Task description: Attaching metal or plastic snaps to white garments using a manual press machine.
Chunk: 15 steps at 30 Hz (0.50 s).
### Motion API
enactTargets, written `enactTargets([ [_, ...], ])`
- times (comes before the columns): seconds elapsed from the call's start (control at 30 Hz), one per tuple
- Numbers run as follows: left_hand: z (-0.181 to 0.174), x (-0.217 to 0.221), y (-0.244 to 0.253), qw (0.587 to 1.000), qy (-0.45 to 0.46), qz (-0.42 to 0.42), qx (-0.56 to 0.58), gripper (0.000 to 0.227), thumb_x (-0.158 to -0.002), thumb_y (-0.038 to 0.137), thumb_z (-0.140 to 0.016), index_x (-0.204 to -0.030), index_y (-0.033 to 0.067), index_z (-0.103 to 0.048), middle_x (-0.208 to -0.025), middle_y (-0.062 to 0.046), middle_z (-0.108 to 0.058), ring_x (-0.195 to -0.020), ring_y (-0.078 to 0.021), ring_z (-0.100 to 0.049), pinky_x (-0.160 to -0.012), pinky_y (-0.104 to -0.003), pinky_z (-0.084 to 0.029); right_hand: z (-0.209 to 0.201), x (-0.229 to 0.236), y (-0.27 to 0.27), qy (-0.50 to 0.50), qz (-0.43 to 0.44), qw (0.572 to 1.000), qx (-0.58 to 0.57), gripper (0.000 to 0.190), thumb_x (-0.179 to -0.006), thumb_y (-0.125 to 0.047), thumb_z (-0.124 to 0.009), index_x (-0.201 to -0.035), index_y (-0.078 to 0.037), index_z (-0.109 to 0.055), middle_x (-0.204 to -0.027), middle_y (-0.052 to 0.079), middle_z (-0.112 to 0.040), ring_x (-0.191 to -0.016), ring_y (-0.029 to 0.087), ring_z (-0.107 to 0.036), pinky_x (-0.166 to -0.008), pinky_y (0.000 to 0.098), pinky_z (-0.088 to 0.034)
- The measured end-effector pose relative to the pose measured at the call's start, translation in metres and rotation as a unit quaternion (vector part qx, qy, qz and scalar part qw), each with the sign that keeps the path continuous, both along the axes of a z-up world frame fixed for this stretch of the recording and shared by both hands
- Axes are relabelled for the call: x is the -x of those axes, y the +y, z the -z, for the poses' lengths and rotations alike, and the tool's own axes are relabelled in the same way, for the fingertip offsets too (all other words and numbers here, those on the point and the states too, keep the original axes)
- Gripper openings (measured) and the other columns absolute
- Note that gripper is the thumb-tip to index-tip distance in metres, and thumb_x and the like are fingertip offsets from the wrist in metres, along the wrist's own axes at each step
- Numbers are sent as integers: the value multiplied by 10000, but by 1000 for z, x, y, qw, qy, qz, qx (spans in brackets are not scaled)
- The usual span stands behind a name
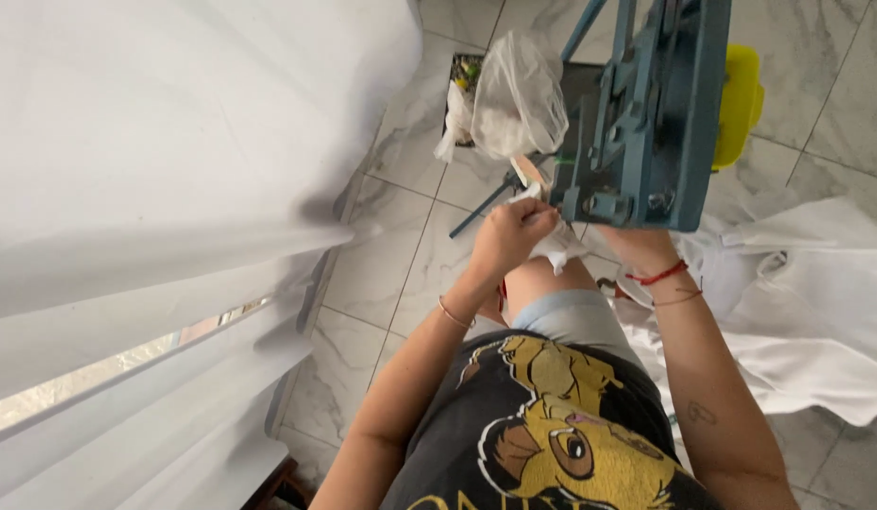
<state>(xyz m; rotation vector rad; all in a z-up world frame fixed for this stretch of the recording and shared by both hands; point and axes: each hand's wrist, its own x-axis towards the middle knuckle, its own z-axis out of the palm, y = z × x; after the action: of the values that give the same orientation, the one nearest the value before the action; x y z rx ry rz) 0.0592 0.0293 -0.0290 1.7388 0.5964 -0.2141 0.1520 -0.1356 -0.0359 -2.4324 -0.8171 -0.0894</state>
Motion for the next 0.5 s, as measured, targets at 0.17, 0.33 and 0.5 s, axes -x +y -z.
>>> enactTargets([
  [0.17, -1, 0, 3, 999, -41, 5, -18, 278, -742, 336, -550, -884, 119, -650, -710, -146, -613, -710, -304, -609, -663, -384, -481, 4, 0, -14, -19, -1, 1000, 12, 187, -911, -71, -516, -725, -76, -500, -628, 95, -485, -689, 313, -538, -595, 384, -437],
  [0.33, -12, 12, -10, 997, -81, 9, -18, 271, -732, 334, -578, -872, 111, -645, -701, -151, -603, -686, -302, -603, -659, -378, -481, 11, -18, -42, -22, 0, 999, 33, 213, -918, -67, -502, -707, -86, -488, -612, 87, -472, -687, 311, -532, -595, 388, -431],
  [0.5, -37, 9, -17, 997, -72, -1, -7, 240, -728, 368, -580, -843, 166, -640, -696, -100, -602, -681, -275, -591, -657, -361, -470, 15, -82, -30, -169, -27, 962, 210, 335, -902, -117, -531, -586, -165, -431, -527, -14, -452, -670, 140, -523, -681, 247, -452],
])
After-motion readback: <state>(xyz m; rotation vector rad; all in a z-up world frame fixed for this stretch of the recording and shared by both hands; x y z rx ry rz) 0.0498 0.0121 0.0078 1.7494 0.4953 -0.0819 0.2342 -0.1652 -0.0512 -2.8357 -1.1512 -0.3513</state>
